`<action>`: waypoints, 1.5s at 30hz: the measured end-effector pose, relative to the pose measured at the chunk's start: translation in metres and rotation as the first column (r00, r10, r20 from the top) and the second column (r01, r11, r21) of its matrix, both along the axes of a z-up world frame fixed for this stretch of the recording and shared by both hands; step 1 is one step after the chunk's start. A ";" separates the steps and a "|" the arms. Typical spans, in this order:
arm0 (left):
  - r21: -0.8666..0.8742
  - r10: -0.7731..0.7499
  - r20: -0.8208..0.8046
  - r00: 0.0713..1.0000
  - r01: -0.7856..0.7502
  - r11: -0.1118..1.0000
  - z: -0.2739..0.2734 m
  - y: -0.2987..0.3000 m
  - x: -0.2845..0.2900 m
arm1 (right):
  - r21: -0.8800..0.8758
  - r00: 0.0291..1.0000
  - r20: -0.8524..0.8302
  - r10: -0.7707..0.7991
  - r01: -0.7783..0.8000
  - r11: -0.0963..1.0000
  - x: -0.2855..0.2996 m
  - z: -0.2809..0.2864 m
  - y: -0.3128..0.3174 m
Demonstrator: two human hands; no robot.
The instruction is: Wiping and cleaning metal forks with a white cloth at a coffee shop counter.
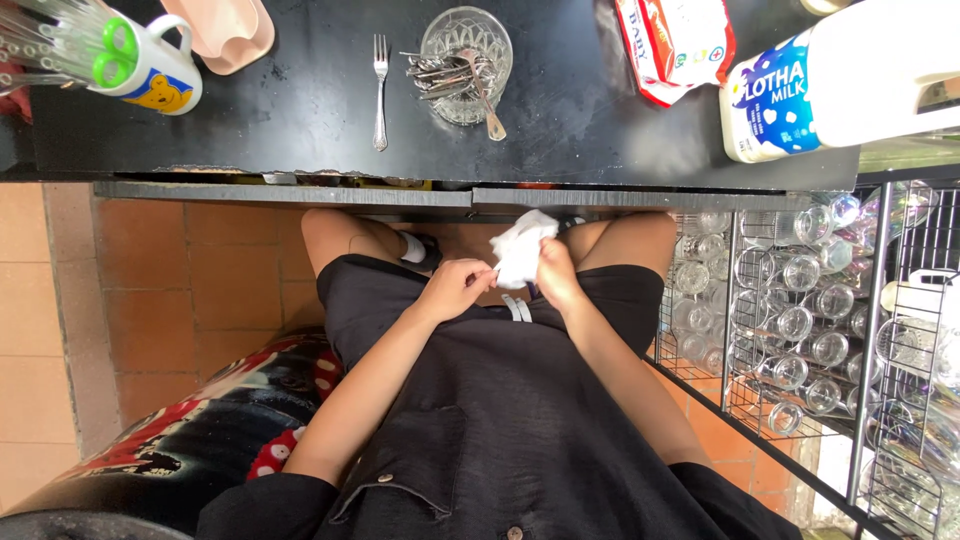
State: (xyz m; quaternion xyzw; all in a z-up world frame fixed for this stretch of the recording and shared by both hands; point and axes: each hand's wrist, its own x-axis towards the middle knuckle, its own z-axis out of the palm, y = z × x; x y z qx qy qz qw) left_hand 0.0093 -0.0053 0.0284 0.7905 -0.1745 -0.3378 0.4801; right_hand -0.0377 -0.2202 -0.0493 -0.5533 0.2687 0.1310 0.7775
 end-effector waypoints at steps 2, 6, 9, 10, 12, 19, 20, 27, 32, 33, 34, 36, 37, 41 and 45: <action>-0.032 0.015 0.025 1.000 -0.015 0.999 -0.006 0.002 -0.001 | -0.023 0.987 0.035 0.157 -0.156 0.987 -0.005 -0.004 0.004; 0.034 -0.006 0.136 0.991 0.001 0.999 -0.015 0.004 -0.004 | -0.081 0.969 -0.051 0.240 -0.243 0.967 -0.009 -0.016 0.006; -0.054 0.011 0.132 0.991 -0.004 0.999 -0.017 0.003 -0.007 | 0.130 0.996 0.060 -0.067 0.059 0.990 -0.002 -0.004 0.003; -0.056 0.014 0.134 0.991 -0.007 0.998 -0.012 0.003 -0.006 | 0.128 0.996 0.063 -0.064 0.056 0.990 -0.001 -0.003 0.000; -0.055 -0.017 0.077 0.997 0.021 0.998 -0.003 0.003 -0.006 | 0.125 0.974 0.137 -0.178 0.161 0.979 0.000 -0.001 -0.004; 0.003 -0.047 0.004 0.999 0.047 0.999 -0.005 0.003 -0.005 | -0.250 0.982 0.119 -0.147 0.173 0.953 -0.003 -0.025 -0.007; -0.002 -0.051 -0.018 0.999 0.051 0.999 -0.007 0.003 -0.004 | -0.261 0.982 0.144 -0.122 0.156 0.952 -0.002 -0.017 -0.004; -0.012 -0.043 -0.034 0.999 0.043 0.999 -0.010 0.001 -0.002 | -0.008 0.971 0.170 -0.169 0.173 0.985 -0.001 -0.008 -0.007; -0.035 -0.052 -0.064 0.997 0.050 0.998 -0.012 0.000 -0.001 | -0.094 0.986 0.135 -0.098 0.111 0.989 0.000 -0.008 -0.004; -0.064 -0.050 -0.064 0.997 0.046 0.997 -0.014 0.001 -0.003 | -0.032 0.982 0.181 -0.058 0.065 0.997 0.001 0.000 -0.001; -0.064 -0.048 -0.064 0.997 0.044 0.997 -0.015 0.002 -0.003 | -0.032 0.982 0.180 -0.057 0.064 0.997 0.000 -0.002 -0.001; -0.072 -0.029 -0.028 0.999 0.027 0.997 -0.016 0.003 -0.004 | -0.129 0.984 0.093 0.152 -0.139 0.982 -0.002 -0.006 -0.001; -0.074 -0.030 -0.025 0.999 0.028 0.997 -0.014 0.002 -0.003 | -0.131 0.984 0.095 0.151 -0.138 0.982 -0.004 -0.011 0.002; -0.060 0.017 -0.008 1.000 -0.018 0.998 -0.010 0.003 -0.002 | -0.019 0.962 0.170 0.215 -0.215 0.976 -0.008 -0.029 0.005; -0.035 0.042 -0.060 0.997 -0.044 0.998 -0.013 0.003 -0.003 | 0.134 0.982 0.158 -0.103 0.082 0.988 -0.005 -0.015 -0.003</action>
